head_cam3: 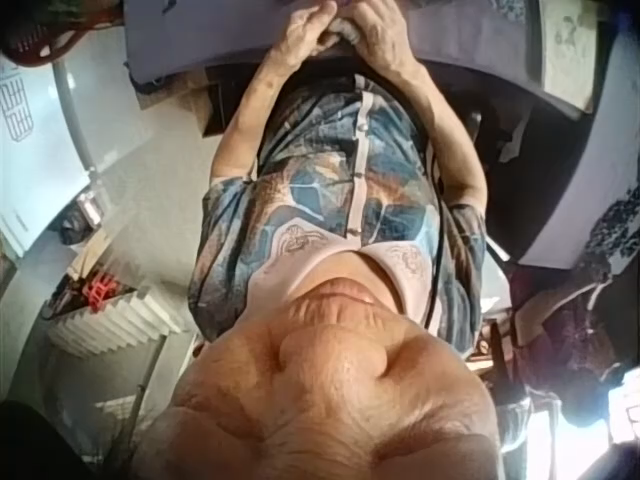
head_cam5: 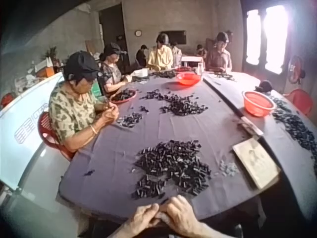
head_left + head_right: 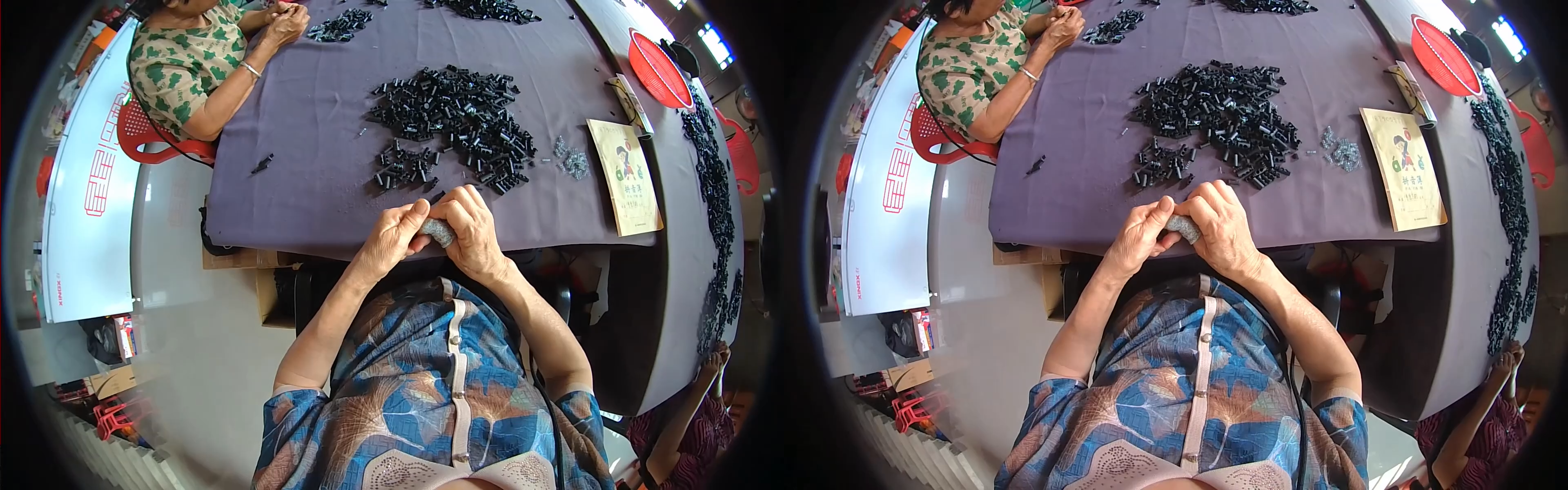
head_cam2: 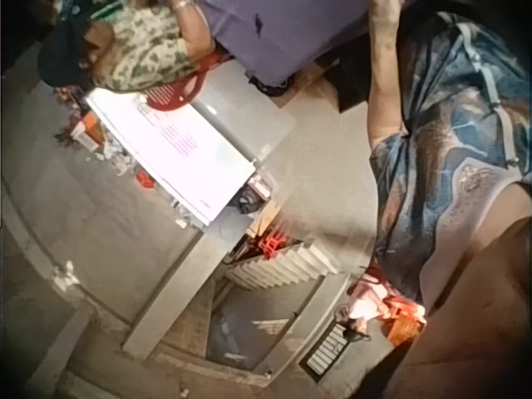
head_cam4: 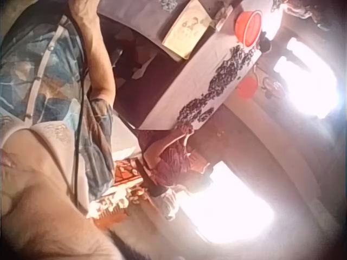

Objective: Sorting and inspecting small black plastic parts on a workshop table.

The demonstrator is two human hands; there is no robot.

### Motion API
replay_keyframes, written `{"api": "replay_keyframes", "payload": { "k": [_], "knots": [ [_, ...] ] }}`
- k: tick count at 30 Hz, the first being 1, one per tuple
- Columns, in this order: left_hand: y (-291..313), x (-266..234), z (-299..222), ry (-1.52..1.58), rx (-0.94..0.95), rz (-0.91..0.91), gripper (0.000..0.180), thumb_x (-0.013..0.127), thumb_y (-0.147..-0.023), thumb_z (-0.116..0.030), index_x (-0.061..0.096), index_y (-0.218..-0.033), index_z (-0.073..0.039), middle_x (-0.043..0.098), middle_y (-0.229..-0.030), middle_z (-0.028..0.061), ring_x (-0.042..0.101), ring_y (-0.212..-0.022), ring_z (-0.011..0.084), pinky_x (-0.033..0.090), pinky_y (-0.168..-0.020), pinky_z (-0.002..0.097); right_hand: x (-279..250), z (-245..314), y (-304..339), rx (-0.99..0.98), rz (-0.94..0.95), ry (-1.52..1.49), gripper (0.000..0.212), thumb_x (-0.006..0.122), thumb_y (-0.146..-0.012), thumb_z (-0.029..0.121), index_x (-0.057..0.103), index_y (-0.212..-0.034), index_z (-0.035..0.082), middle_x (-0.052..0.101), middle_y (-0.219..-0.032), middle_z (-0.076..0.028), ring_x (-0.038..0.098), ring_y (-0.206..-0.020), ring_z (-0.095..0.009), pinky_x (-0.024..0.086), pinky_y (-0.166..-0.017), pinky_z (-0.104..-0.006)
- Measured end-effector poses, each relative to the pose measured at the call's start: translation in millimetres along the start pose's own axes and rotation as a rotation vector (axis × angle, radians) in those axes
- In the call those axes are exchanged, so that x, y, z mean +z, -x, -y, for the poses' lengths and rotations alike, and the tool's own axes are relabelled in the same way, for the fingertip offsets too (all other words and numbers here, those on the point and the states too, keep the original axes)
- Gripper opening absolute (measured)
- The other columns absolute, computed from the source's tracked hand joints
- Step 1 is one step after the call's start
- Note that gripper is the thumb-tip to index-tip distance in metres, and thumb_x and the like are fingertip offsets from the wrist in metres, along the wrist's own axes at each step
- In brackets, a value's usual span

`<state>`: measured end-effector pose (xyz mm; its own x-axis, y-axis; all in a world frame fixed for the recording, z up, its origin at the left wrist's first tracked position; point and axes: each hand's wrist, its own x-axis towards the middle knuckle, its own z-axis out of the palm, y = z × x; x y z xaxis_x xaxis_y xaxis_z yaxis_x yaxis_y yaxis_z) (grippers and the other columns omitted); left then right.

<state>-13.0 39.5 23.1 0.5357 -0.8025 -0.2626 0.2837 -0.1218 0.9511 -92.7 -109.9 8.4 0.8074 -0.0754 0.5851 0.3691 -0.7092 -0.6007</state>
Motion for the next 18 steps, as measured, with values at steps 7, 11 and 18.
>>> {"api": "replay_keyframes", "payload": {
  "k": [7,11,18],
  "knots": [
    [-2.3,-1.3,0.0,-0.016,-0.035,-0.060,0.034,0.048,-0.098,-0.036,0.061,-0.095,-0.006,0.049,-0.062,-0.0033,0.034,-0.046,-0.0002,0.025,-0.040,0.0153,2.6,-1.6,0.4,-0.035,0.004,0.023,0.024,0.071,-0.066,0.010,0.058,-0.086,0.008,0.050,-0.081,-0.007,0.049,-0.076,-0.027,0.042,-0.069,-0.0369],
    [-2.6,-5.3,-4.2,0.018,-0.041,-0.056,0.024,0.047,-0.098,-0.020,0.062,-0.106,-0.002,0.056,-0.068,-0.0003,0.036,-0.046,-0.0004,0.027,-0.040,0.0148,-4.6,-6.0,-1.2,0.000,0.030,0.005,0.022,0.070,-0.068,0.010,0.060,-0.088,0.008,0.054,-0.081,-0.007,0.052,-0.075,-0.027,0.043,-0.069,-0.0359],
    [9.3,-45.8,-16.3,0.162,-0.015,-0.138,0.024,0.047,-0.099,-0.018,0.059,-0.111,-0.001,0.047,-0.064,-0.0036,0.033,-0.047,-0.0006,0.025,-0.039,0.0143,-5.3,-7.0,-0.9,0.059,0.033,-0.015,0.017,0.070,-0.071,0.010,0.060,-0.084,0.005,0.057,-0.079,-0.008,0.053,-0.073,-0.030,0.045,-0.067,-0.0375]
  ]
}}
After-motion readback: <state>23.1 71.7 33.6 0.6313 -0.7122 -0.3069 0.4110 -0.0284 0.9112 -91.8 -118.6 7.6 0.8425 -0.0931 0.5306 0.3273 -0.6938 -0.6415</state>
